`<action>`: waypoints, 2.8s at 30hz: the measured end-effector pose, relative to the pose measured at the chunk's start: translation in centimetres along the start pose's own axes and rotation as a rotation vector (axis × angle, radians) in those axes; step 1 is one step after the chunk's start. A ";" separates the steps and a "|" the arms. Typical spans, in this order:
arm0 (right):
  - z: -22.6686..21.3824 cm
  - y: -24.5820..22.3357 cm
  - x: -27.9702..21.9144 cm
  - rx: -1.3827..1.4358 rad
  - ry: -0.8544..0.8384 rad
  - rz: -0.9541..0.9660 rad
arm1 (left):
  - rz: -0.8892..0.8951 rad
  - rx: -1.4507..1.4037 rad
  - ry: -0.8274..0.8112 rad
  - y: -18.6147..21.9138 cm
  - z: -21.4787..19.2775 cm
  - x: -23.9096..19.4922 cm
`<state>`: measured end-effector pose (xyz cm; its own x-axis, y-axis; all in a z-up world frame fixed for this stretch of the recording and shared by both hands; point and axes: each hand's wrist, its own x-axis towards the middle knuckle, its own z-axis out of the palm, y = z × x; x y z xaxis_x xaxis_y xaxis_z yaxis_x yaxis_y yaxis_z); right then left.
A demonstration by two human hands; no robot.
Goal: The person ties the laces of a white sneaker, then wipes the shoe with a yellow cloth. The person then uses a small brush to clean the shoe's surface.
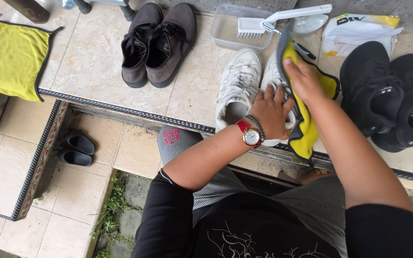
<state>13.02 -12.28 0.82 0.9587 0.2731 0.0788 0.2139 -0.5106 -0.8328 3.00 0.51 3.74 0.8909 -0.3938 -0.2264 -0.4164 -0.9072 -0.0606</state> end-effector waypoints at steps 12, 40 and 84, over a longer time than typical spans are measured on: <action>-0.6 -1.2 -0.7 -0.181 -0.348 -0.129 | 0.047 -0.028 -0.017 -0.2 1.2 0.8; -0.8 0.1 -3.0 0.082 -0.057 -0.010 | 0.053 -0.038 0.014 -0.7 0.8 0.4; -0.9 1.5 -2.8 -0.077 -0.376 -0.189 | -0.271 -0.621 0.659 -8.1 -0.4 2.0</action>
<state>10.80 -14.61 -0.17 0.7691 0.6391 0.0088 0.4067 -0.4786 -0.7782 8.24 6.97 4.13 0.9453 0.0099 0.3259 -0.1779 -0.8220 0.5410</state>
